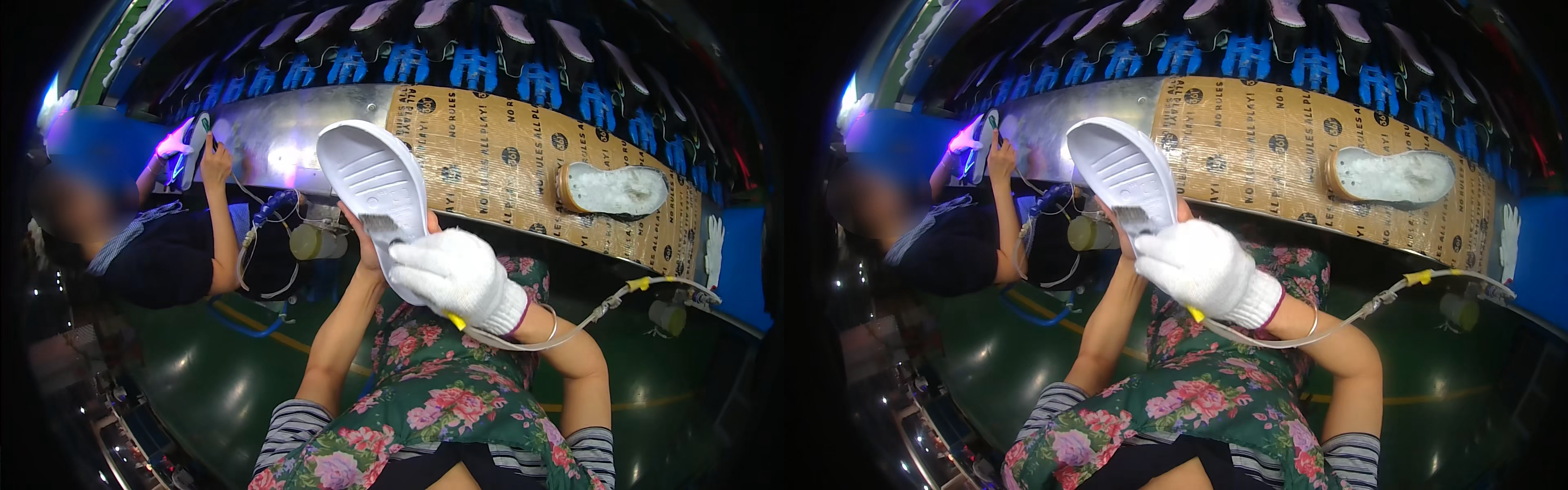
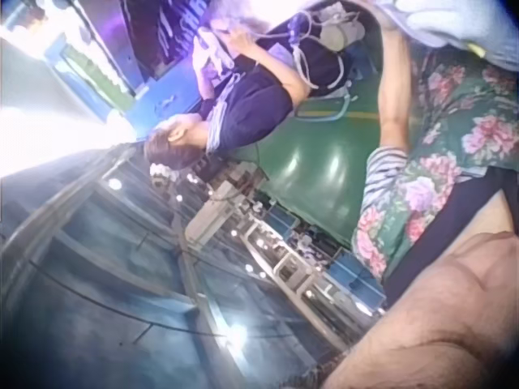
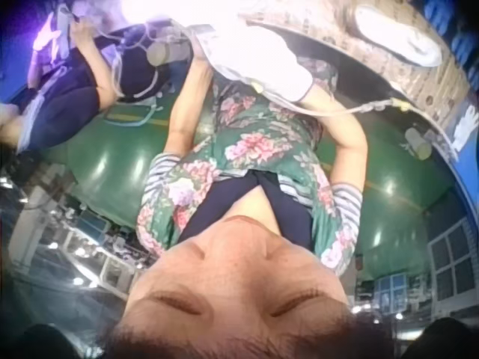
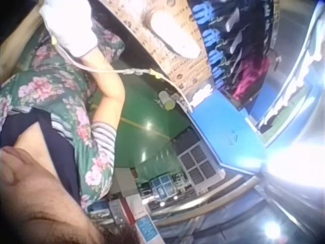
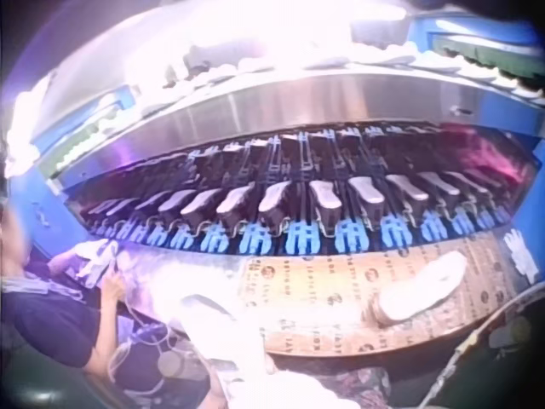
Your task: The person repeatedly picks up white clog-style shoes from a conveyor belt, uses a yellow-handled tool to trim or scrape the shoe surfaces, and places the shoes back on the belt. The process is repeated for multiple shoes in a factory setting.
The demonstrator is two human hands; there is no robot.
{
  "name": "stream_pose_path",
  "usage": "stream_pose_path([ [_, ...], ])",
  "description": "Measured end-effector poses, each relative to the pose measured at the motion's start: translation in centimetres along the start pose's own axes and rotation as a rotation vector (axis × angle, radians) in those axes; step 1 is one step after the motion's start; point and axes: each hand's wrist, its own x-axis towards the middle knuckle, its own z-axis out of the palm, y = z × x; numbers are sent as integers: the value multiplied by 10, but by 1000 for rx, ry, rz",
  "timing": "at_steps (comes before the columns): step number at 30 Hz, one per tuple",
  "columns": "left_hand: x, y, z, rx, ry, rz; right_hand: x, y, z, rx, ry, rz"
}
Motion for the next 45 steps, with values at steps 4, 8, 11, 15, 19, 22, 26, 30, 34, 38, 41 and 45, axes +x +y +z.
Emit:
stream_pose_path([
  [4, -3, 6, -3, -156, 122, -37, -7, 7, 0, 299, 73, -48],
  [8, 13, 8, 4, -184, 32, 69, -10, 14, 17, 29, 214, -69],
  [11, 19, 14, -6, -205, 44, 149, -20, 2, 21, 203, 56, -30],
  [15, 21, 19, -15, -162, 18, 228, -16, 16, 13, 318, 150, -53],
  [19, 35, 23, -16, -225, -53, 171, -22, 0, 18, 121, 71, -31],
  [22, 36, 27, -26, -175, -104, 126, -20, 4, 19, 531, 69, -33],
  [26, 40, 34, -30, -111, -177, -47, -23, 16, 18, 181, 161, 25],
  [30, 42, 38, -20, -104, -149, -196, -31, 0, 26, 143, -23, -28],
  [34, 41, 41, -24, -71, -211, -318, -29, 1, 21, 426, 25, 9],
  [38, 44, 41, -21, -35, -193, -458, -31, 2, 28, 85, 51, -17],
  [41, 50, 49, -28, 128, -144, -530, -37, -6, 33, 90, -146, 18],
  [45, 52, 53, -31, 327, -97, -628, -35, -2, 21, 364, -15, 55],
])
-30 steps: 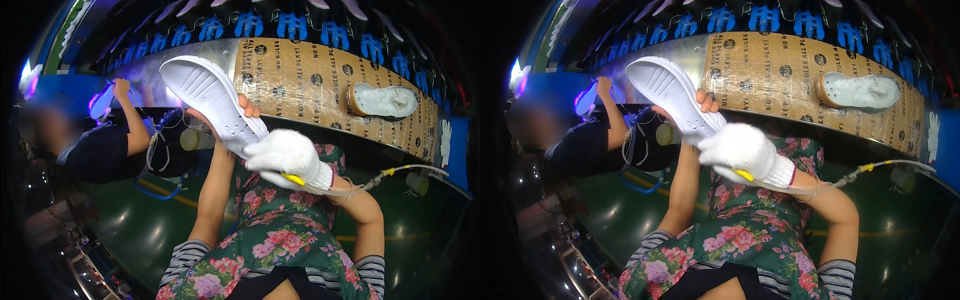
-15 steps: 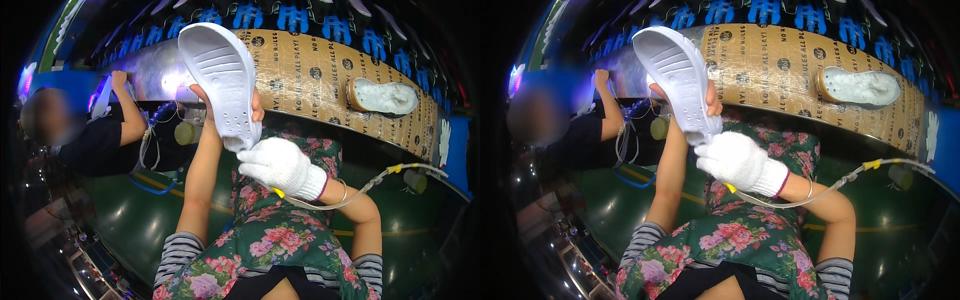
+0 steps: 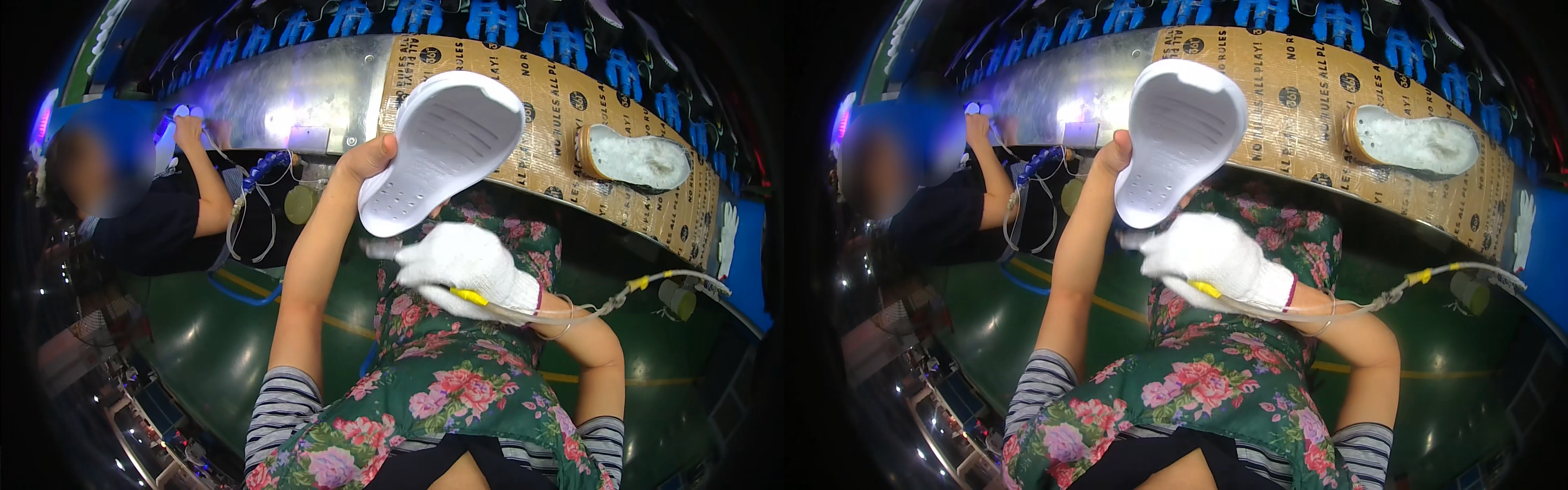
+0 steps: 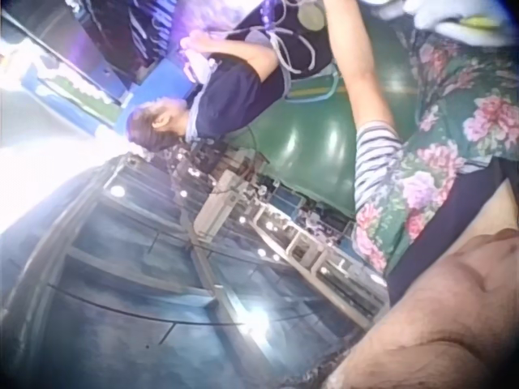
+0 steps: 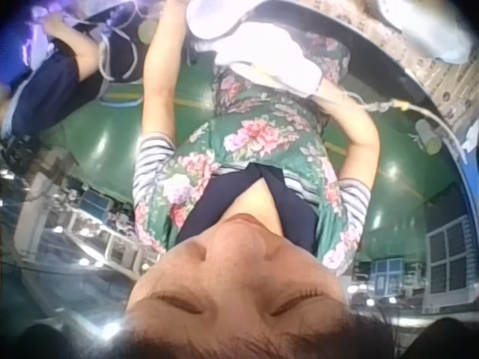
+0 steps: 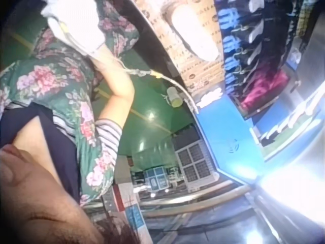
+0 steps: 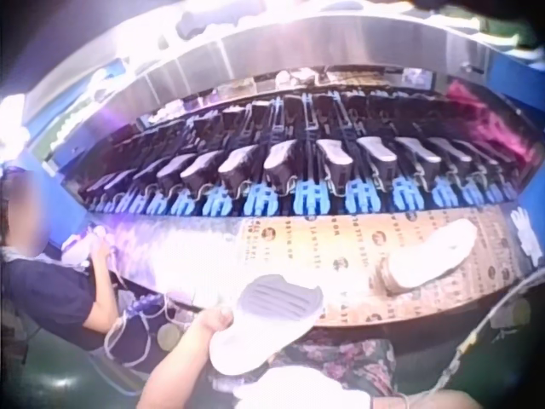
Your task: The person repeatedly picks up white clog-style shoes from a conveyor belt, uses a yellow-handled tool to trim or scrape the shoe surfaces, and places the shoes back on the belt. The process is repeated for multiple shoes in a factory setting.
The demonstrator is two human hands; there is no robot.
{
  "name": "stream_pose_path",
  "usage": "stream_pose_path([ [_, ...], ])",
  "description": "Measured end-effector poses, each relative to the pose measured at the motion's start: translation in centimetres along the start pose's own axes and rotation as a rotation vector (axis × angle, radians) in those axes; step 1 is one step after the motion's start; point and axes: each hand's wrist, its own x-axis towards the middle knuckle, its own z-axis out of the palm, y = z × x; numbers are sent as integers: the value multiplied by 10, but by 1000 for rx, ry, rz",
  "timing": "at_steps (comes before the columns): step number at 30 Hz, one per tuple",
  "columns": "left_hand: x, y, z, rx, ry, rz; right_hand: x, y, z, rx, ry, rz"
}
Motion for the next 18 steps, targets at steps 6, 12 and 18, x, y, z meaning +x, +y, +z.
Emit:
stream_pose_path([
  [6, 6, 0, -9, 134, 89, -96, 8, 8, -1, -11, 47, 71],
  [12, 31, 8, -15, -124, 18, 28, 10, 16, -11, 126, 224, 407],
  [18, 50, 9, -20, -234, 430, 657, 4, 23, -28, 762, 771, 818],
])
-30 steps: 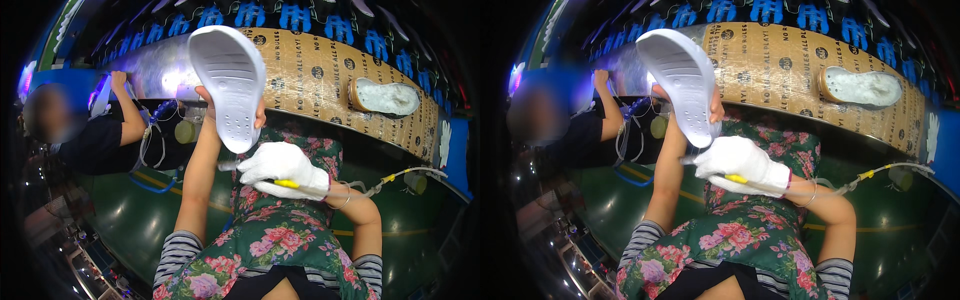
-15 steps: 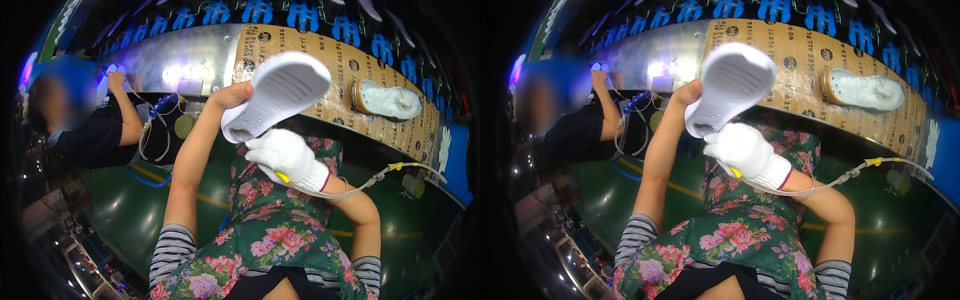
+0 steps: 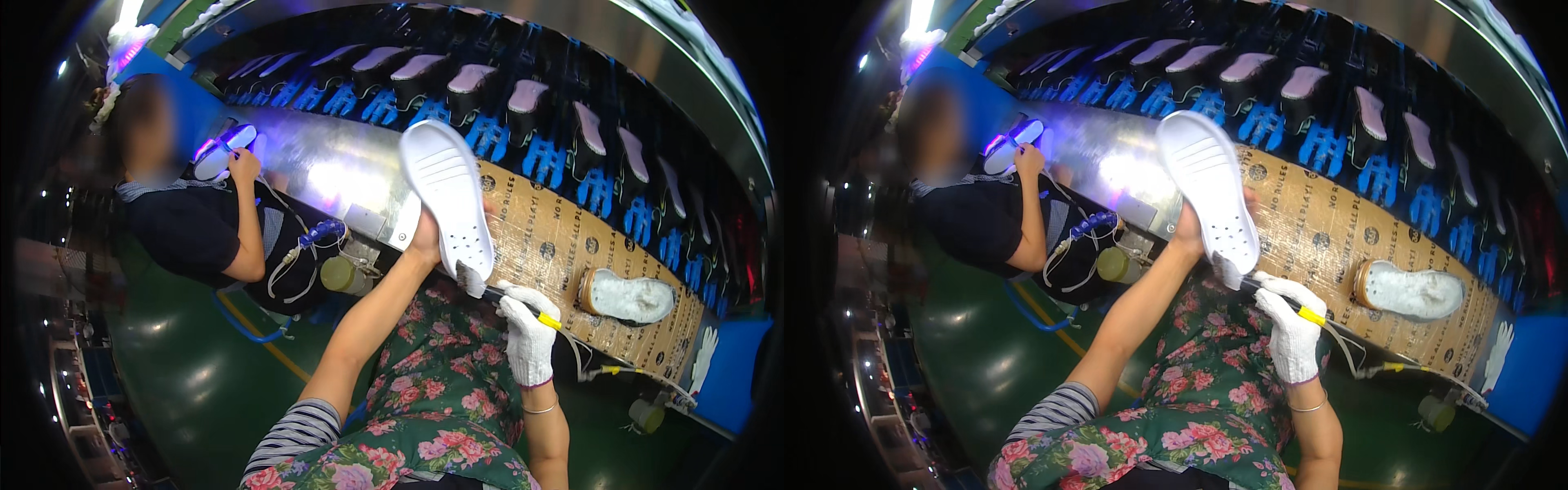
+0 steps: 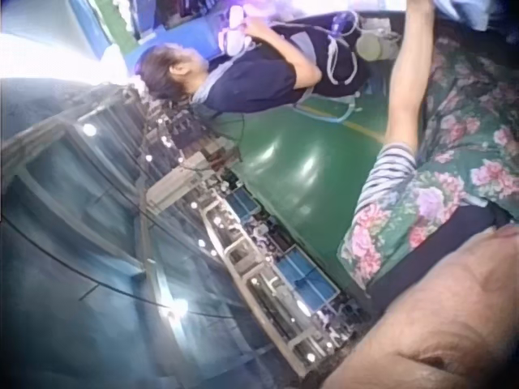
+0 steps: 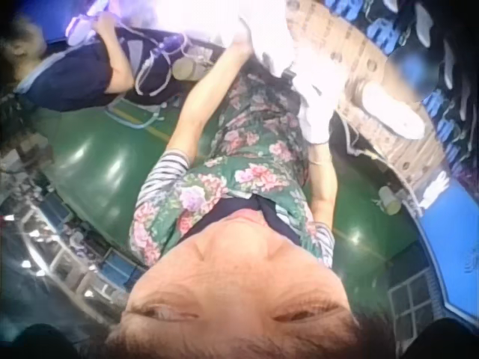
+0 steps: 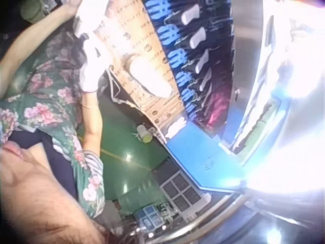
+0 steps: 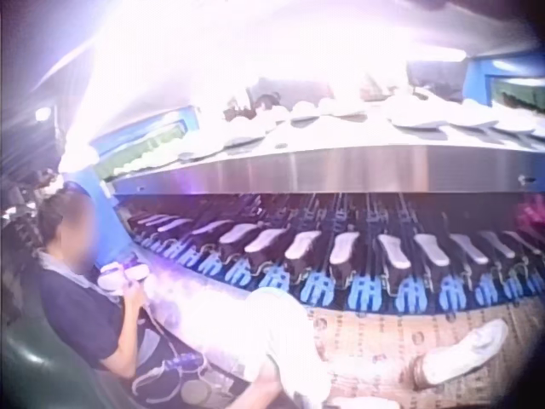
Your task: The person repeatedly picks up white clog-style shoes from a conveyor belt, uses a yellow-handled tool to trim or scrape the shoe surfaces, and places the shoes back on the belt. The process is repeated for multiple shoes in a factory setting.
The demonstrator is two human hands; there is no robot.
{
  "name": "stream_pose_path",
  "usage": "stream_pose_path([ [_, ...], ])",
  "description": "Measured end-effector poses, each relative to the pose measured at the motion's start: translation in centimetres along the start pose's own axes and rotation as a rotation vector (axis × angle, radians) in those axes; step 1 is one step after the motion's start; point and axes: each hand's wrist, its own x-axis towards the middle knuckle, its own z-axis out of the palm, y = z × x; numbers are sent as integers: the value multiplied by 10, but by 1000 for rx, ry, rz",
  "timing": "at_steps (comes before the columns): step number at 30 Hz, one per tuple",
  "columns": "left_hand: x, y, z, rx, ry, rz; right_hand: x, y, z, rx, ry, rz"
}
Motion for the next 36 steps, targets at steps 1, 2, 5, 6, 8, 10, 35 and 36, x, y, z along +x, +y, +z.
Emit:
stream_pose_path([
  [1, -4, -2, -15, 92, 28, 87, 0, 1, 2, 17, 18, 20],
  [2, -11, -4, -13, 85, 155, 181, -1, 2, 2, 31, 44, 38],
  [5, -49, 5, -9, -141, 301, 291, -3, 7, 4, 66, 63, 59],
  [6, -72, 7, -18, -135, 271, 260, -4, 10, 5, 72, 54, 65],
  [8, -122, 8, -22, -143, 155, 102, -4, 18, 4, 85, 20, 55],
  [10, -159, 19, 2, -411, 6, -104, -4, 19, 7, 25, -10, 42],
  [35, -160, -110, 50, -383, 175, -252, 0, -51, 37, -1094, -372, -1177],
  [36, -160, -113, 43, -432, 160, -278, -5, -47, 35, -1059, -393, -1114],
])
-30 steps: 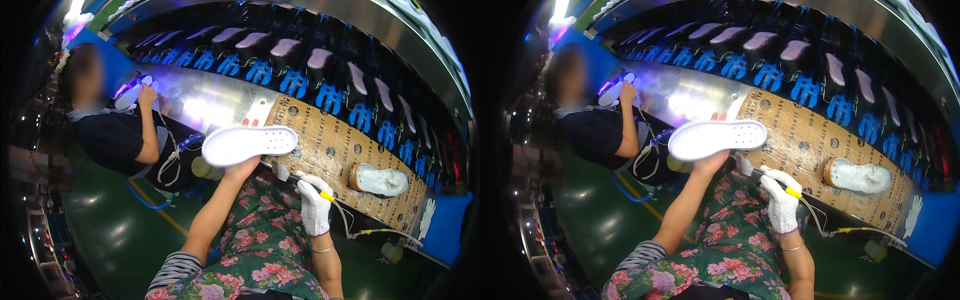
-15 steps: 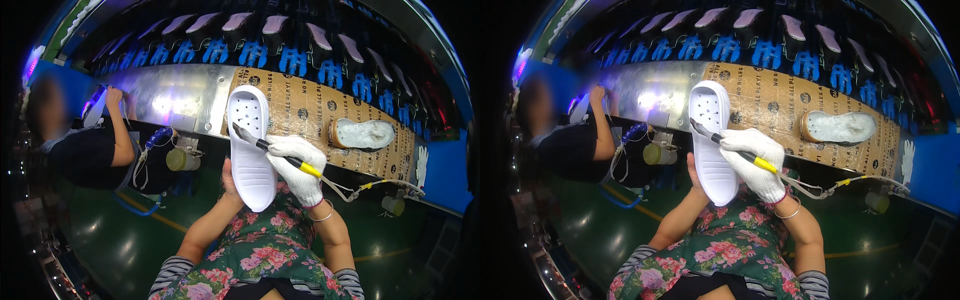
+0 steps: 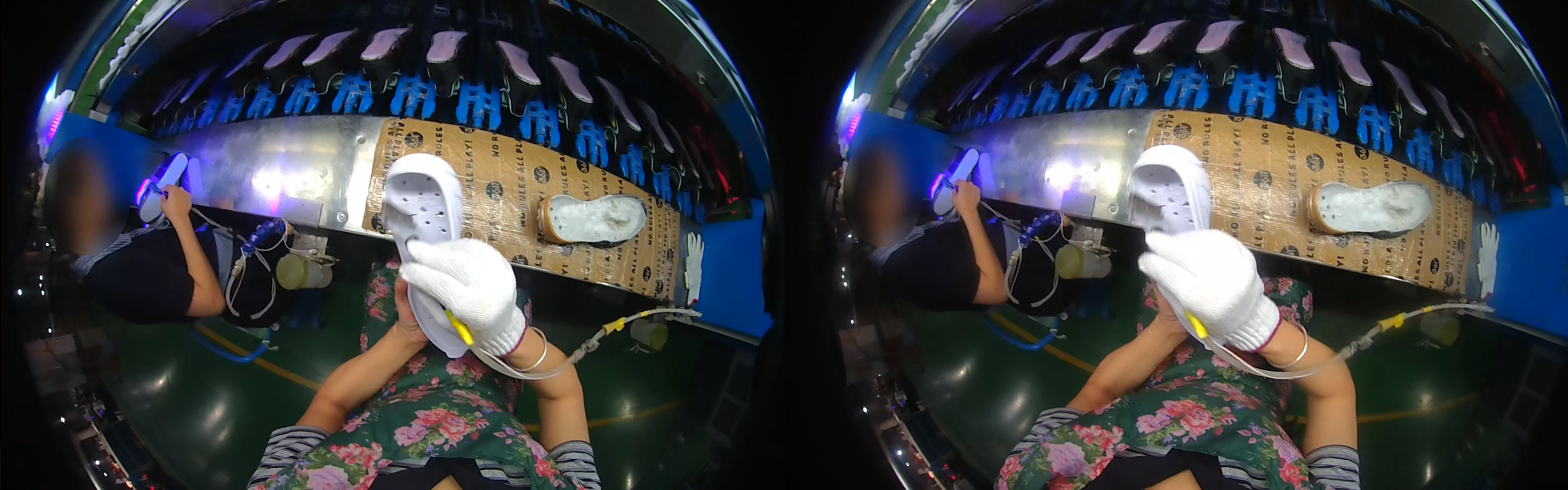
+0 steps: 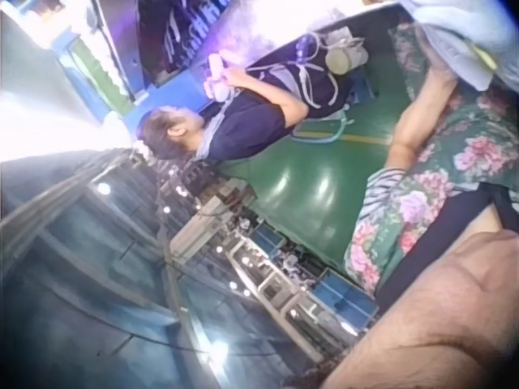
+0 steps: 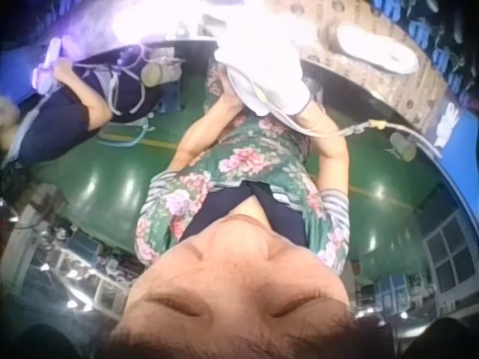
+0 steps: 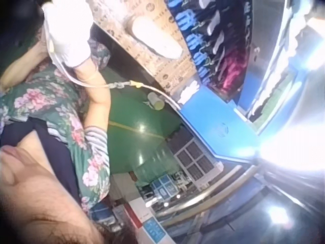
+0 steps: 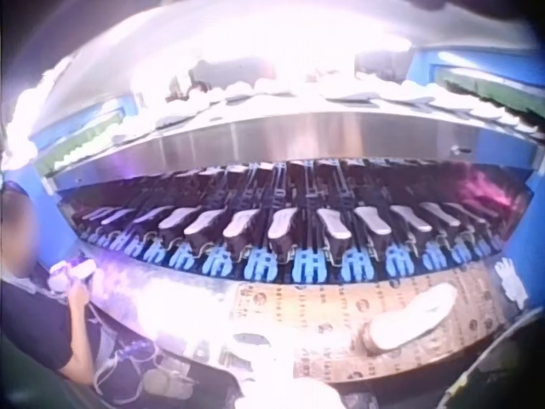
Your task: The person repeatedly picks up white clog-style shoes from a conveyor belt, uses a yellow-handled tool to trim or scrape the shoe surfaces, and places the shoes back on the belt. The process is repeated for multiple shoes in a factory setting.
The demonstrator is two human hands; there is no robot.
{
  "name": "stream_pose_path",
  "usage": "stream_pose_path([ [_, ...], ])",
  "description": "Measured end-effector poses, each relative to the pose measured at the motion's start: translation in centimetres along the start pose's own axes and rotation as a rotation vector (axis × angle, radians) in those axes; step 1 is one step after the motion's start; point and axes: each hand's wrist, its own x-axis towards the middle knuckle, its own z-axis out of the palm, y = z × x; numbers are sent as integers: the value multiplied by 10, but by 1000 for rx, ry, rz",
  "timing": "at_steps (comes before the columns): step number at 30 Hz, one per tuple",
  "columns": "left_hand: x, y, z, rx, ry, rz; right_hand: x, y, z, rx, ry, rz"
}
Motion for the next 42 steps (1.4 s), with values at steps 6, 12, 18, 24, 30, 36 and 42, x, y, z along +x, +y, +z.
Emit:
stream_pose_path([
  [6, 2, 19, 21, 201, 36, 212, -6, 12, 4, -1, 145, 101],
  [12, 18, 28, 9, 200, -23, 309, -13, 7, 15, 231, 145, 93],
  [18, 36, 40, 32, 47, -190, 263, -16, 13, 28, 38, 206, -19],
  [24, 45, 53, 43, -37, -201, 299, -20, 24, 10, 302, 109, 137],
  [30, 58, 67, 40, -69, -469, 99, -32, 10, 24, 293, -50, 50],
  [36, 59, 72, 48, -117, -395, 158, -31, 23, 19, 236, -5, 52],
  [42, 60, 88, 44, -57, -487, 12, -32, 25, 1, 384, -118, 106],
])
